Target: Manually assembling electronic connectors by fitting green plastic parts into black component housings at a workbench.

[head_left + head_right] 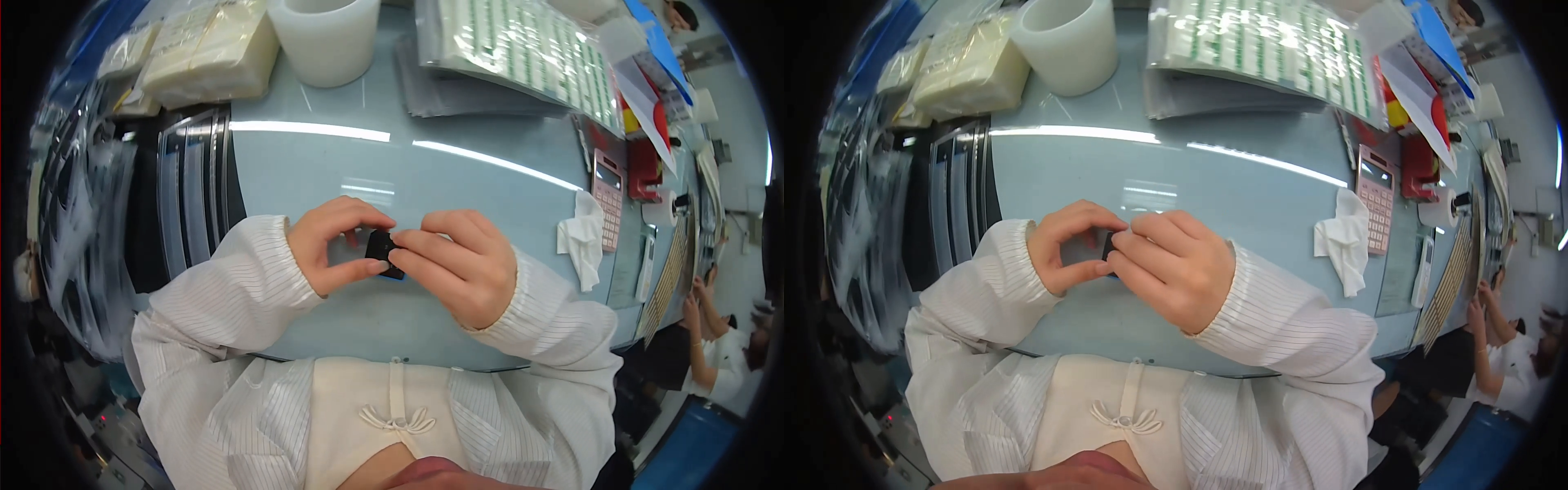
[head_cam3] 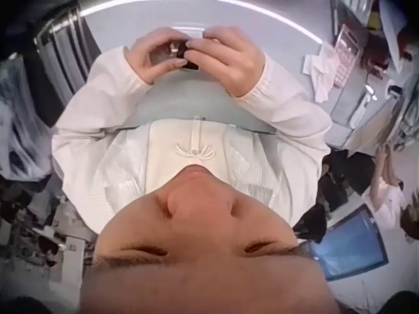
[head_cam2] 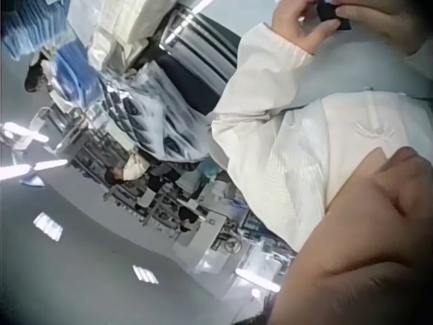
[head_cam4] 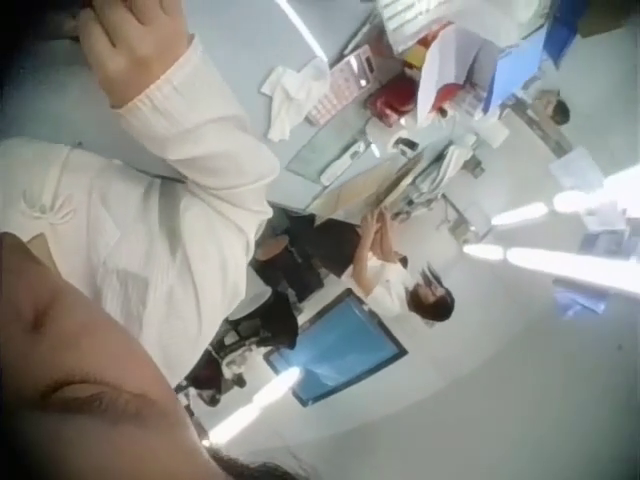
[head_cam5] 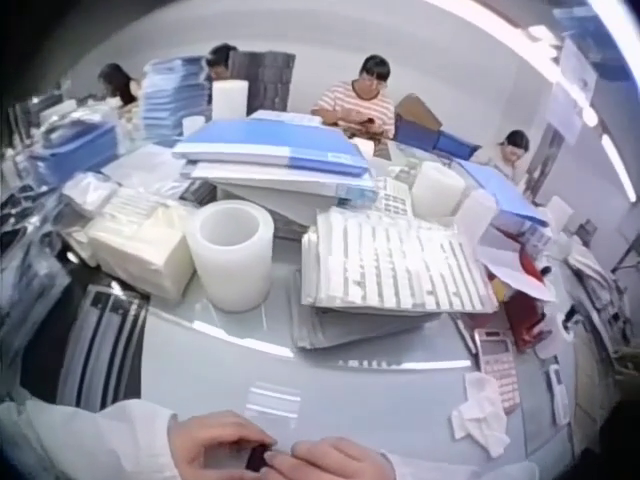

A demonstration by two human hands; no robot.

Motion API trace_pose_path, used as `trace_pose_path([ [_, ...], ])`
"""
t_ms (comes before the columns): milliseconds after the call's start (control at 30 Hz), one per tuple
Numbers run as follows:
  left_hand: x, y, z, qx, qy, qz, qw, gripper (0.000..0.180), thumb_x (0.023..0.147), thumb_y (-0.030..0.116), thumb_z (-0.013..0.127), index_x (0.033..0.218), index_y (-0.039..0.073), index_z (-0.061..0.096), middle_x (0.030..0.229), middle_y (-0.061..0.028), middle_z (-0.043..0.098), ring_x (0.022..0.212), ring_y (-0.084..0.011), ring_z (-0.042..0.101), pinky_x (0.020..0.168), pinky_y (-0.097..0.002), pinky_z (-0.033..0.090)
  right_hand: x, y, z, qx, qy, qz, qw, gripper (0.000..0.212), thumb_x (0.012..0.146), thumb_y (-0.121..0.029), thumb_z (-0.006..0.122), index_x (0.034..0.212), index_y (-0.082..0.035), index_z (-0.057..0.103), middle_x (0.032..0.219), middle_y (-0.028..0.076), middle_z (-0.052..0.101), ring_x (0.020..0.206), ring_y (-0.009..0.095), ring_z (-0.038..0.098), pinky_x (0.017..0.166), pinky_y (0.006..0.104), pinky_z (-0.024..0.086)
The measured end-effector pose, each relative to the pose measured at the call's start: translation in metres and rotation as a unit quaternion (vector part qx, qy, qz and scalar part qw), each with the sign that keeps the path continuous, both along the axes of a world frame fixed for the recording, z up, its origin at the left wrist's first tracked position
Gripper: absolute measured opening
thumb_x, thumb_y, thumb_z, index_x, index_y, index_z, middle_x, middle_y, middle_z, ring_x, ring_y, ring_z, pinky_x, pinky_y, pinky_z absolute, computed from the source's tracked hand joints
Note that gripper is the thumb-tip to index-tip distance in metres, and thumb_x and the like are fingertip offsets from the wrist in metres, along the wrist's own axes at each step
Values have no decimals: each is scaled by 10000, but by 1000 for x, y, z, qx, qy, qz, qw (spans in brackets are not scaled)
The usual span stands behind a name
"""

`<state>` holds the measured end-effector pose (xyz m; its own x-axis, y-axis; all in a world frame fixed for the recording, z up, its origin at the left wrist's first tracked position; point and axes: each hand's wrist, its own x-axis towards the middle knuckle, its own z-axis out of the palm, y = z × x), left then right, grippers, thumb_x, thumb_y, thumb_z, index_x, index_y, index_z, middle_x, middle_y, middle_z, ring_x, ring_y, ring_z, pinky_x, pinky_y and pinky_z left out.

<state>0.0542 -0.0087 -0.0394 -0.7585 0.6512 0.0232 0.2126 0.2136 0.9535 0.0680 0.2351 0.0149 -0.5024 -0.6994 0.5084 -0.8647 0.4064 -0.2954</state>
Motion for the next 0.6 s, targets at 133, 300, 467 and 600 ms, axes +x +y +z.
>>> trace_pose_path([
  [133, 5, 2, -6, 5, 7, 23, 1000, 423, 800, 94, 777, 1203, 49, 655, 1112, -84, 668, 980, -226, 609, 805, -323, 514, 2, -5, -21, 8, -5, -13, 1000, 398, 580, -80, 680, 967, -4, 735, 1027, 90, 731, 845, 245, 609, 704, 340, 510],
  [300, 1, 0, -12, 39, 23, 22, 999, 417, 791, 73, 788, 1186, 46, 658, 1101, -90, 670, 965, -230, 607, 799, -333, 523, 2, -8, -24, 70, -7, -35, 997, 441, 562, -79, 694, 995, -19, 749, 1044, 62, 738, 801, 216, 555, 671, 317, 481],
  [467, 2, 0, -14, 41, 31, 22, 998, 441, 767, 52, 802, 1183, 38, 657, 1102, -97, 670, 975, -252, 620, 821, -345, 531, 4, -7, -24, 121, 36, -31, 992, 432, 588, -101, 722, 1015, -47, 765, 1083, 46, 741, 825, 185, 504, 635, 300, 416],
  [600, 1, 0, -17, 55, 40, 16, 998, 460, 746, 41, 808, 1182, 33, 661, 1102, -104, 672, 993, -271, 631, 846, -358, 530, 6, -5, -28, 123, 49, -35, 991, 366, 654, -100, 758, 1019, -73, 775, 1094, 29, 750, 830, 174, 493, 621, 295, 384],
])
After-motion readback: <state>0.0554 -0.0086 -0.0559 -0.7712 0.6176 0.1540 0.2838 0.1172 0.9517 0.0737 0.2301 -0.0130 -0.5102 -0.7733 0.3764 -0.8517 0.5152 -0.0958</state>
